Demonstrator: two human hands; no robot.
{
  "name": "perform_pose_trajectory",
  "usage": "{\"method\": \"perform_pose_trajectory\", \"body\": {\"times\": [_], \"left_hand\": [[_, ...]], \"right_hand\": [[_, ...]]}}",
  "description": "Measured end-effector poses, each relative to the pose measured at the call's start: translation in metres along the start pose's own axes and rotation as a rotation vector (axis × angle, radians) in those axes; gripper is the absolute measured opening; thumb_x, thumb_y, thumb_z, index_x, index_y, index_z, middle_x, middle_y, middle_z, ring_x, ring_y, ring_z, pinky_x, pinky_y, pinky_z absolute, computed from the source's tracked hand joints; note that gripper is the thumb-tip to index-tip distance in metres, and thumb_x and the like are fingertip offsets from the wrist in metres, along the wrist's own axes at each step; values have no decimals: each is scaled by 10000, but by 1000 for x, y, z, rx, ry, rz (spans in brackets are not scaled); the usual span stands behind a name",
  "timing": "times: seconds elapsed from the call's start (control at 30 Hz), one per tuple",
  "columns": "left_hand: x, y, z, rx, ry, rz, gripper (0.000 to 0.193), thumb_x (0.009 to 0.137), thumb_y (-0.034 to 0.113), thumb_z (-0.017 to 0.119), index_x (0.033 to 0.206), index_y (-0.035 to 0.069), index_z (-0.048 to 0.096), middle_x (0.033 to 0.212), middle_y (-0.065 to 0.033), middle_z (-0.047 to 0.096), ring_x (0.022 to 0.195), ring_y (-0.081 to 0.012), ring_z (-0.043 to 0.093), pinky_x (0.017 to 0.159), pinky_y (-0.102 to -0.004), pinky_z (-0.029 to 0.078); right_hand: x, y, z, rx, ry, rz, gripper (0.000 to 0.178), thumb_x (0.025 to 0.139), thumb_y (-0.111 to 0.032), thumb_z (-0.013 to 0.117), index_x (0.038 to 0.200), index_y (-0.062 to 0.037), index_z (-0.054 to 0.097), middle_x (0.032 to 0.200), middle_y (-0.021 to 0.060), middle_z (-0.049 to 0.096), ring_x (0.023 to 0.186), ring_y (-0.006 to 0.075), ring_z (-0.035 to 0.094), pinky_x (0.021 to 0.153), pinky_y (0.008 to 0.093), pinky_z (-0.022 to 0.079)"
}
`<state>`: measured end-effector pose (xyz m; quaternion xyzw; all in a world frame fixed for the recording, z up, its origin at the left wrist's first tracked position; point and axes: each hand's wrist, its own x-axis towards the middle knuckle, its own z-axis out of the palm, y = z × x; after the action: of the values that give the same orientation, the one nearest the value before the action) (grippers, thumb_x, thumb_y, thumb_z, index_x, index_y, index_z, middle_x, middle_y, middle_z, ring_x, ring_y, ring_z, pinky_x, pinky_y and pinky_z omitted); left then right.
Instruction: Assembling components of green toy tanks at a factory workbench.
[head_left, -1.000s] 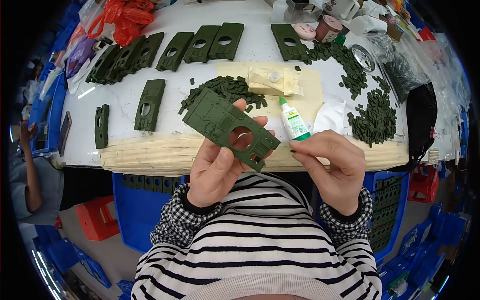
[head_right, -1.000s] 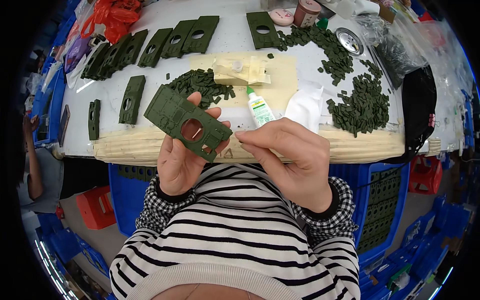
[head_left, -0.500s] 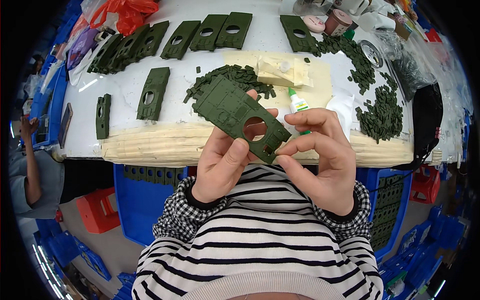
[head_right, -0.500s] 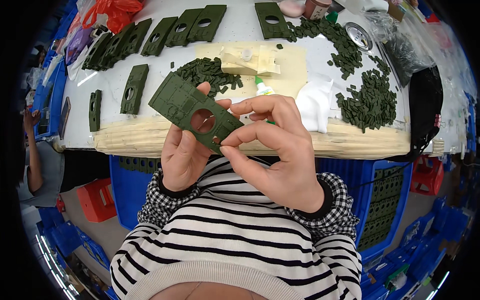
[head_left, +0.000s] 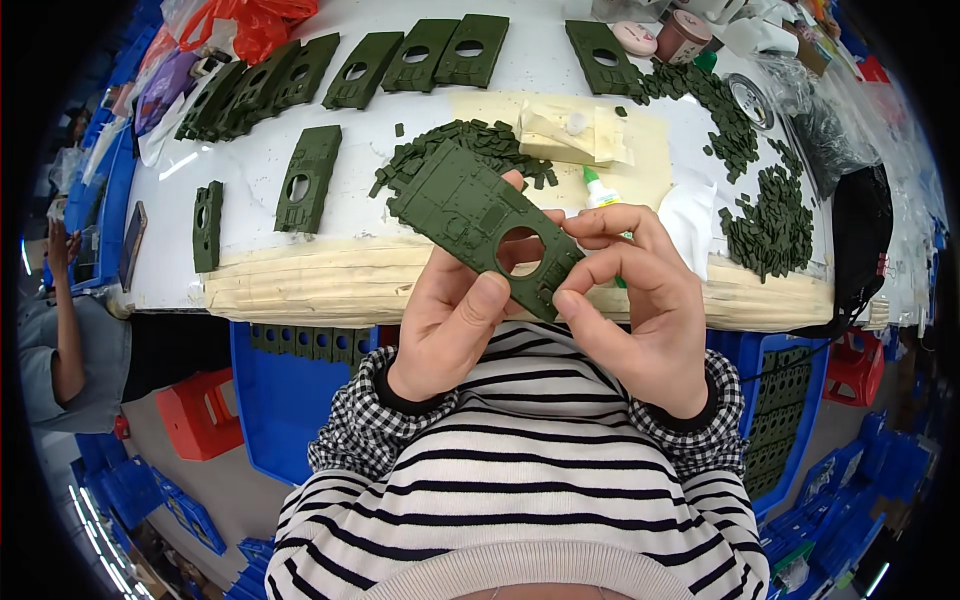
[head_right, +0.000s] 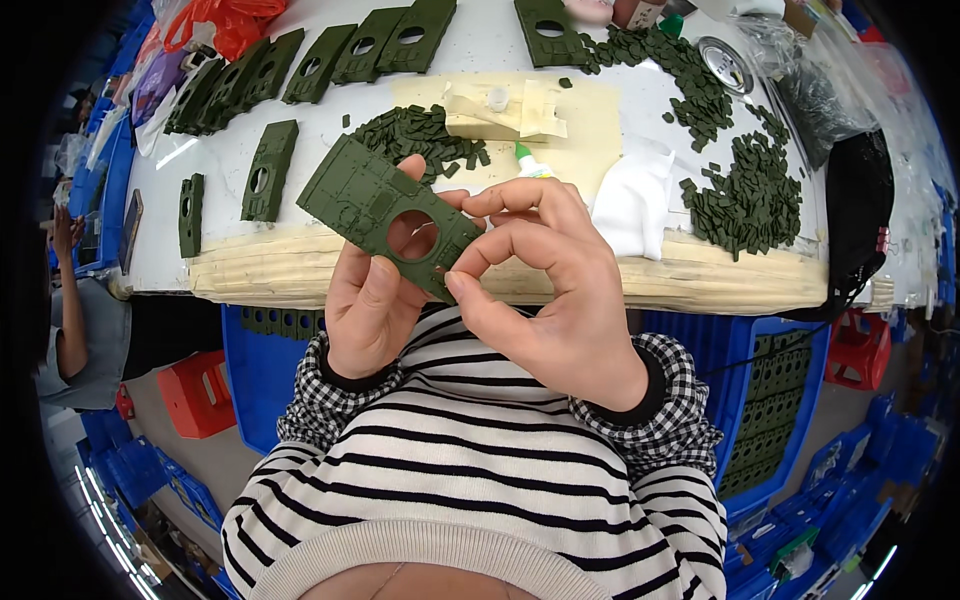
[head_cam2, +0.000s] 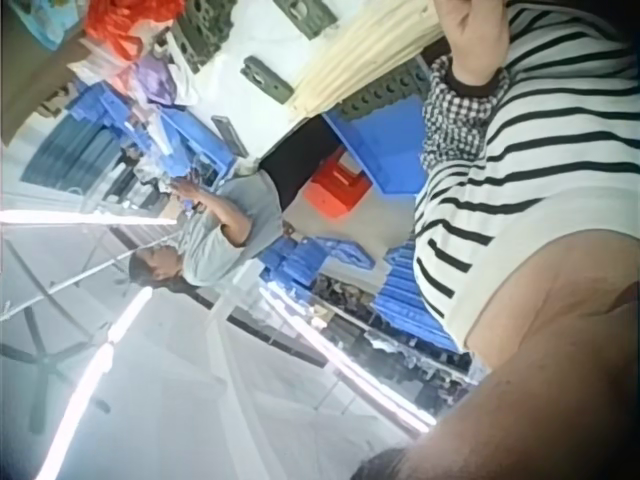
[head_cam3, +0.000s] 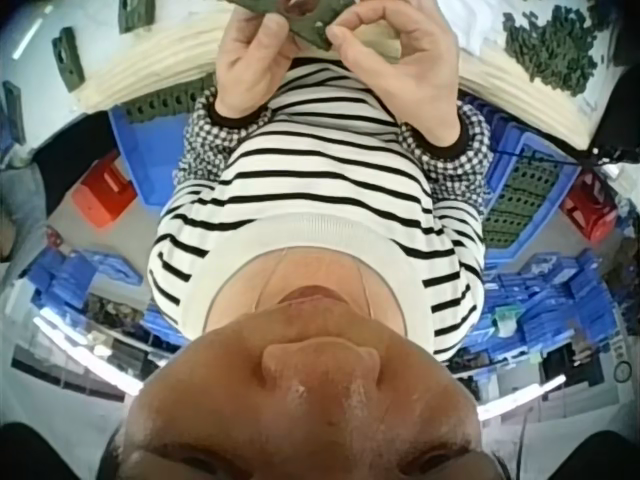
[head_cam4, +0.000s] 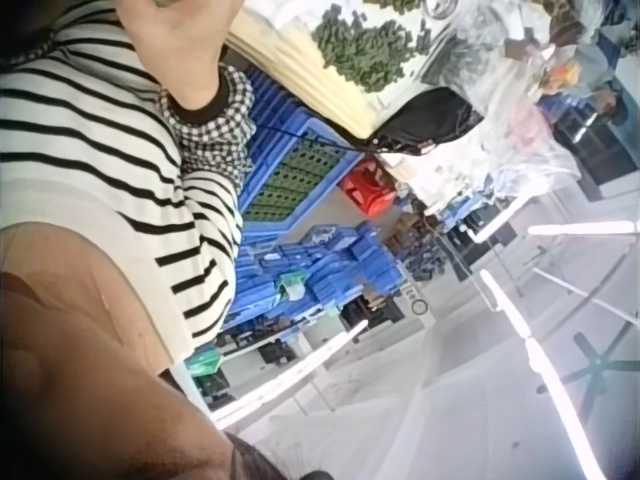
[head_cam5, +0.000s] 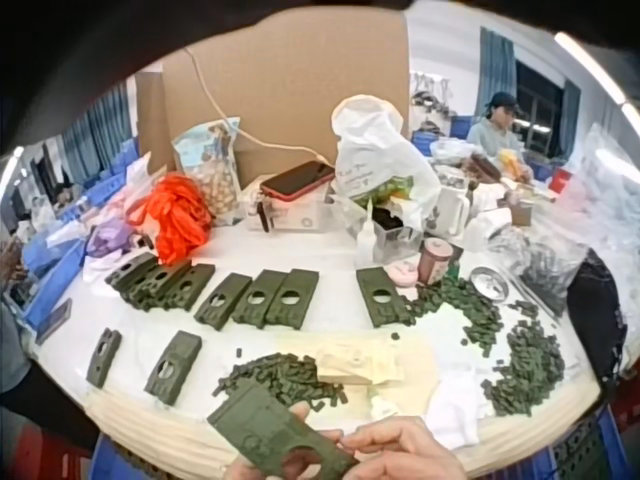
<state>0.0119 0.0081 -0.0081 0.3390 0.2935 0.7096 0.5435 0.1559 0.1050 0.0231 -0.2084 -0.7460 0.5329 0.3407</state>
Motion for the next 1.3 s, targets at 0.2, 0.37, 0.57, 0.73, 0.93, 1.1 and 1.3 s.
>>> {"method": "perform_pose_trajectory", "body": {"times": [0.2, 0.37, 0.57, 0.73, 0.93, 1.1, 1.3], "left_hand": [[0, 1, 2, 22, 11, 10, 628, 984, 226, 453, 1479, 57, 105, 1409, -216, 362, 1287, -281, 414, 993, -406, 446], [0, 0, 1, 40, 16, 31, 617, 981, 220, 462, 1473, 48, 132, 1402, -216, 371, 1290, -282, 406, 1025, -421, 411], [-1, -2, -2, 51, 26, 41, 596, 973, 208, 482, 1458, 34, 184, 1442, -175, 324, 1295, -289, 396, 1056, -437, 372], [-3, -4, -4, 65, 56, 41, 567, 967, 199, 495, 1438, 27, 231, 1485, -129, 262, 1298, -297, 393, 1057, -442, 371], [-1, -7, -4, 96, 40, 93, 565, 965, 202, 500, 1436, 29, 239, 1490, -129, 250, 1306, -299, 385, 1060, -446, 370], [-1, -4, -4, 73, 39, 28, 593, 968, 218, 493, 1454, 47, 198, 1479, -140, 268, 1308, -293, 381, 1028, -435, 416], [0, -2, 0, -66, 41, 7, 600, 984, 233, 455, 1469, 65, 144, 1476, -179, 268, 1309, -291, 389, 961, -411, 480]], "right_hand": [[0, 0, 1, 7, 3, -3, 74, 706, -23, 696, 752, -39, 639, 1063, 92, 580, 1051, 222, 524, 922, 341, 403], [1, 0, 1, -33, 13, -16, 88, 695, -21, 701, 747, -38, 633, 1043, 94, 578, 1025, 225, 527, 905, 338, 408], [1, 2, 1, -76, 28, -42, 106, 676, -25, 710, 737, -40, 624, 1017, 97, 574, 982, 231, 521, 873, 336, 416], [1, 1, 0, -124, 31, -62, 117, 662, -27, 717, 729, -41, 622, 998, 96, 568, 962, 236, 513, 850, 332, 418], [2, -1, -1, -206, 19, -93, 124, 662, -24, 718, 727, -42, 614, 987, 92, 565, 950, 238, 508, 828, 331, 420], [1, -2, -1, -226, 25, -100, 130, 663, -30, 724, 726, -43, 611, 971, 97, 570, 922, 239, 510, 805, 333, 422], [-2, -8, -9, -287, 23, -258, 197, 643, -59, 753, 828, -81, 691, 968, 105, 579, 889, 253, 527, 760, 330, 431]]}}
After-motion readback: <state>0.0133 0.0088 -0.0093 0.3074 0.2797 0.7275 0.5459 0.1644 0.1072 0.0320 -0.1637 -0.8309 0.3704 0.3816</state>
